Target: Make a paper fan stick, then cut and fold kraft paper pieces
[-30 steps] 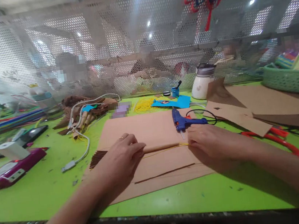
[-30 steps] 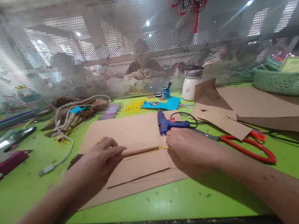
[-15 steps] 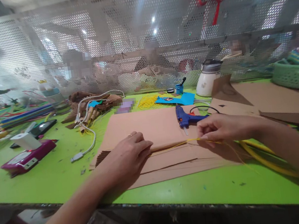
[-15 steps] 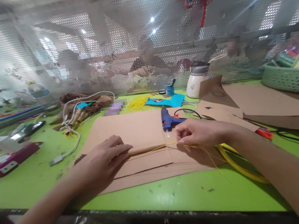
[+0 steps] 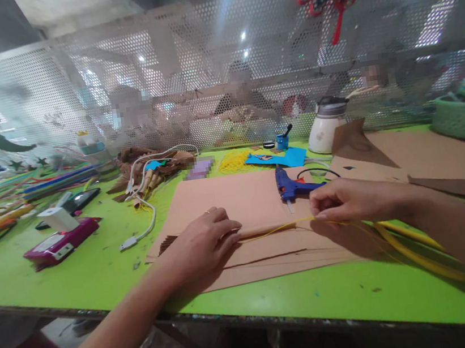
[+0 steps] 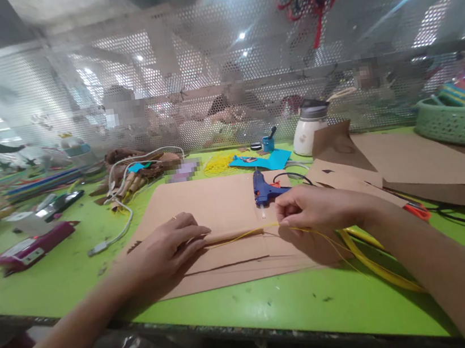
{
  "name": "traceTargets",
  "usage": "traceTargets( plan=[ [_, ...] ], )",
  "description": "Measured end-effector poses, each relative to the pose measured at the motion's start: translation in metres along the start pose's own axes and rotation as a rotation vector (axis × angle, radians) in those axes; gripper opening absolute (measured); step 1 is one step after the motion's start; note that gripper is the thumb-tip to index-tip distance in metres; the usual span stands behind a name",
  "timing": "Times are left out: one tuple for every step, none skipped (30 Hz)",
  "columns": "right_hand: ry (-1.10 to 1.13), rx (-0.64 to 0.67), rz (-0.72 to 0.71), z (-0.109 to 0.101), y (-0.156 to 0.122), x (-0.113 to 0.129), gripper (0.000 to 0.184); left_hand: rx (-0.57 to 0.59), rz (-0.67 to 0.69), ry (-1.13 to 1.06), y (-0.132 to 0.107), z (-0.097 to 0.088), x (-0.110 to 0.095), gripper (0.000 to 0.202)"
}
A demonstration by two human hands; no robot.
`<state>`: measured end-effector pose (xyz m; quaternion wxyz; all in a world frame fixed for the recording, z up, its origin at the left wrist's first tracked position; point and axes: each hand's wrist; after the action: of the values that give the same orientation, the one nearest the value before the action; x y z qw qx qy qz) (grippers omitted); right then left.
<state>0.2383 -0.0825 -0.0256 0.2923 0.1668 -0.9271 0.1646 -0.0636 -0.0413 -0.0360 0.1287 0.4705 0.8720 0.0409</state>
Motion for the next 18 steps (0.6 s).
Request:
traceTargets(
  plan=[
    [-0.012, 0.0, -0.001, -0.001, 0.0, 0.001, 0.01, 0.002, 0.023, -0.002, 0.0, -0.001, 0.002, 0.032],
    [-0.025, 0.003, -0.001, -0.001, -0.001, 0.001, 0.01, -0.003, 0.046, -0.002, 0.001, -0.002, 0.005, 0.03],
    [-0.039, 0.006, 0.002, -0.002, -0.002, 0.001, 0.01, -0.014, 0.061, -0.001, 0.001, -0.003, 0.008, 0.029],
    [-0.052, 0.007, 0.007, -0.003, -0.002, 0.002, 0.009, -0.031, 0.066, 0.001, 0.001, -0.003, 0.012, 0.028],
    [-0.065, 0.008, 0.013, -0.003, -0.003, 0.002, 0.009, -0.049, 0.063, 0.005, 0.0, -0.003, 0.016, 0.027],
    [-0.077, 0.009, 0.017, -0.004, -0.004, 0.002, 0.01, -0.067, 0.058, 0.012, -0.001, -0.003, 0.02, 0.027],
    [-0.083, 0.008, 0.022, -0.004, -0.004, 0.002, 0.01, -0.085, 0.063, 0.024, -0.002, -0.002, 0.023, 0.026],
    [-0.085, 0.007, 0.025, -0.004, -0.005, 0.001, 0.01, -0.098, 0.083, 0.041, -0.003, -0.001, 0.025, 0.026],
    [-0.085, 0.008, 0.028, -0.004, -0.005, 0.001, 0.01, -0.107, 0.114, 0.06, -0.004, 0.0, 0.027, 0.025],
    [-0.084, 0.01, 0.03, -0.004, -0.005, 0.0, 0.01, -0.105, 0.144, 0.075, -0.006, 0.0, 0.027, 0.025],
    [-0.085, 0.011, 0.033, -0.004, -0.004, -0.001, 0.01, -0.096, 0.151, 0.078, -0.008, 0.0, 0.026, 0.024],
    [-0.087, 0.011, 0.035, -0.003, -0.004, -0.002, 0.011, -0.078, 0.128, 0.065, -0.009, -0.001, 0.024, 0.025],
    [-0.092, 0.013, 0.037, -0.003, -0.003, -0.003, 0.011, -0.053, 0.08, 0.037, -0.01, -0.003, 0.021, 0.026],
    [-0.097, 0.012, 0.038, -0.003, -0.003, -0.004, 0.011, -0.026, 0.016, 0.003, -0.011, -0.005, 0.018, 0.027],
    [-0.099, 0.01, 0.039, -0.002, -0.002, -0.005, 0.011, -0.004, -0.048, -0.03, -0.012, -0.008, 0.016, 0.029],
    [-0.097, 0.008, 0.04, -0.002, -0.002, -0.005, 0.011, 0.011, -0.096, -0.053, -0.012, -0.01, 0.014, 0.031],
    [-0.095, 0.005, 0.041, -0.002, -0.001, -0.006, 0.011, 0.02, -0.122, -0.063, -0.012, -0.012, 0.012, 0.031],
    [-0.093, 0.001, 0.04, -0.002, -0.001, -0.006, 0.011, 0.025, -0.133, -0.062, -0.012, -0.013, 0.011, 0.029]
  ],
)
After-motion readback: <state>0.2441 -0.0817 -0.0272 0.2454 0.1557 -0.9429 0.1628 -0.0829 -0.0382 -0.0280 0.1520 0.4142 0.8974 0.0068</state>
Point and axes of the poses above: each hand's wrist, its own y-axis towards the middle knuckle, its own z-axis out of the palm, x = y × z, and after that the axes turned 3 degrees about -y, right-handed
